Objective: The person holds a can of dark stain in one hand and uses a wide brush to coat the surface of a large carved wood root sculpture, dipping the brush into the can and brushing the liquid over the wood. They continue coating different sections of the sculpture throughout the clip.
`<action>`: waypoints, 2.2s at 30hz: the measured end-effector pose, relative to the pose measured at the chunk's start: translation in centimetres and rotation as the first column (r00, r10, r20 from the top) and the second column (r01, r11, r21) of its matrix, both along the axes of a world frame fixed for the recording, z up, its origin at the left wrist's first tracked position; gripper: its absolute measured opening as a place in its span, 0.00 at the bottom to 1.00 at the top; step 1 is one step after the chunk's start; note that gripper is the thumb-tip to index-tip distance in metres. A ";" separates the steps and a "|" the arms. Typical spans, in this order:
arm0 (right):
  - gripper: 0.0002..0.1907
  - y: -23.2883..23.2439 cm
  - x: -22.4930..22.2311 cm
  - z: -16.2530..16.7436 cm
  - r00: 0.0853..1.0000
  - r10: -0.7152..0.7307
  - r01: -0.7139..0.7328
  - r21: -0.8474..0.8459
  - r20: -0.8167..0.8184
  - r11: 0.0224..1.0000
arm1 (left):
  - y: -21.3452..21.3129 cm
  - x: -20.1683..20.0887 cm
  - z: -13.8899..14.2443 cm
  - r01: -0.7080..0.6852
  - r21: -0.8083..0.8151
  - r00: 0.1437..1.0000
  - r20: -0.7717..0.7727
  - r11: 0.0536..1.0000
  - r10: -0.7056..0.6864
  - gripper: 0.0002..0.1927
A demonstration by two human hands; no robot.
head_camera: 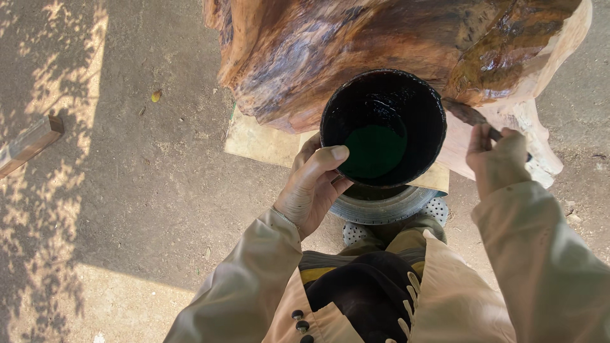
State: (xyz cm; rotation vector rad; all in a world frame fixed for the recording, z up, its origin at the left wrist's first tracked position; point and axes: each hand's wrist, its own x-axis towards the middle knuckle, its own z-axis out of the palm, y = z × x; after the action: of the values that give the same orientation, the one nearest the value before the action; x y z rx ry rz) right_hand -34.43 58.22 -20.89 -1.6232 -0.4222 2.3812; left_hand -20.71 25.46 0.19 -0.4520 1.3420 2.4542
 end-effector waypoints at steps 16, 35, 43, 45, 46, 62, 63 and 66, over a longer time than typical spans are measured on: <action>0.09 -0.1 2.2 1.2 0.987 -0.085 0.085 -0.009 -0.134 0.996 | 0.6 -0.5 -0.2 0.032 0.045 0.999 -0.038 0.998 -0.030 0.54; 0.08 3.3 4.0 2.1 0.715 0.693 -0.252 0.888 -0.097 0.384 | 1.0 -0.3 0.5 0.100 0.023 0.995 -0.024 0.995 -0.099 0.52; 0.07 6.8 0.1 4.5 0.661 0.746 -0.084 0.981 -0.075 0.173 | 0.9 -0.5 0.6 0.084 0.039 0.996 -0.001 0.996 -0.084 0.55; 0.06 4.8 0.8 4.4 0.574 0.817 -0.107 0.985 -0.050 0.136 | 0.7 -0.5 0.7 0.084 0.043 0.996 -0.001 0.996 -0.084 0.55; 0.06 3.8 1.4 4.5 0.588 0.803 -0.178 0.984 0.093 0.017 | 0.7 -0.6 0.9 0.080 0.045 0.997 -0.002 0.996 -0.080 0.55; 0.02 17.3 -8.1 7.9 0.625 0.776 -0.083 0.996 0.081 -0.038 | 5.7 -2.0 1.1 0.051 0.030 0.998 -0.024 0.998 -0.050 0.47; 0.02 17.5 -8.5 7.9 0.616 0.787 -0.056 0.998 0.037 -0.002 | 6.7 -2.5 1.2 0.046 0.017 0.999 -0.023 0.999 -0.046 0.47; 0.06 16.8 -7.3 9.0 0.486 0.870 -0.019 0.995 -0.080 0.102 | 10.0 -4.5 1.7 0.022 0.020 0.999 -0.025 1.000 -0.022 0.47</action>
State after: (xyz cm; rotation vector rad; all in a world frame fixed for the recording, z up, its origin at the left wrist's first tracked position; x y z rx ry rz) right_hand -41.73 75.06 -11.90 0.1728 -2.0178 1.9519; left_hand -25.19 35.51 1.87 -0.4014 1.3236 2.4610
